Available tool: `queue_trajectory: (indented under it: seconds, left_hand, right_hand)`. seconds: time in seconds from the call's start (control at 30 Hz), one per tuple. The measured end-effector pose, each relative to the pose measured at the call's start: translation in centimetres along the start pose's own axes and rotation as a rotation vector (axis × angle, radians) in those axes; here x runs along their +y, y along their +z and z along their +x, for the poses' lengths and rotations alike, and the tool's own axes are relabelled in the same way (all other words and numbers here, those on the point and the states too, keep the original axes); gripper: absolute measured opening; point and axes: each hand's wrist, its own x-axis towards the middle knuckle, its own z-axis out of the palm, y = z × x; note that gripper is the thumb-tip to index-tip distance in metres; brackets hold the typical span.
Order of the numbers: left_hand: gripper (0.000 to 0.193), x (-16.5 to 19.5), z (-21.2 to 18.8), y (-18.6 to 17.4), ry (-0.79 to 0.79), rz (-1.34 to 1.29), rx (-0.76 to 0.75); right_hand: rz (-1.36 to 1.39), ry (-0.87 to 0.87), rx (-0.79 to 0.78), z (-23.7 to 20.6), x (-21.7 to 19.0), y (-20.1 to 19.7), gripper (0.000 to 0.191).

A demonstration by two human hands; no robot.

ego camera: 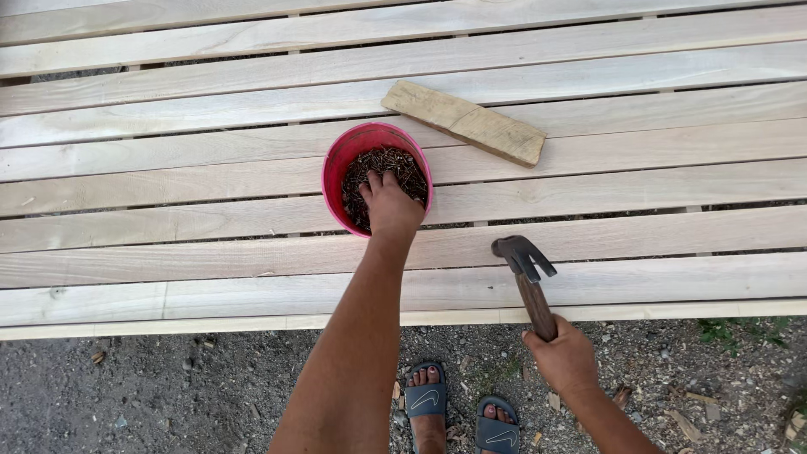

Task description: The person takes nails one at a time from a pink bucket and hammers them into the slats of a wooden furniture frame, working across the slatted surface. They occasionally reposition a small wood block on the frame between nails.

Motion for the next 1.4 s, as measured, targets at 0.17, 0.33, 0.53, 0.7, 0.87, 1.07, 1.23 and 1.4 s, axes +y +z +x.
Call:
queue_trajectory:
  seconds: [0.17,0.33,0.53,0.7,0.87,1.07,1.23,1.4]
  left_hand:
    - [0.050,-0.5,0.1,-0.5,-0.114,-0.021,-0.229]
    - [0.024,-1.6,-0.7,-0.2,-0.073,-0.059,-0.160]
    - [0.013,-2.7,-1.4,0.3,-0.106,-0.152,-0.096]
    - [0.013,-3.4,-1.0,0.1,-0.018,-0.323,0.112]
    - [0.014,-4.1,-0.3,-0.7,-0.429,-1.185,-0.097]
    - [0.013,-3.9,-1.0,-1.6,-0.428,-1.221,-0.128]
    - [0.015,-3.2,-1.2,-1.7,-0.446,-1.002,-0.126]
    - [0.011,-3.4,-1.3,-1.3,-0.352,-0.873,0.028]
  right_hand:
    - [-0.039,-0.032,0.037,0.6,0.1,0.0,0.037]
    - [-0.108,-0.005,0.028,1.0,0.1,0.1,0.040]
    - [-0.158,0.009,-0.014,1.3,0.1,0.0,0.040]
    - [-0.145,-0.031,0.000,1.5,0.1,0.1,0.042]
    - [-0.130,-0.046,-0.038,1.4,0.2,-0.1,0.042]
    - [-0.127,-0.028,-0.061,1.3,-0.4,-0.5,0.042]
    - [-0.127,-0.035,-0.056,1.1,-0.7,-0.6,0.041]
    - [-0.130,-0.024,-0.056,1.1,-0.7,-0.5,0.044]
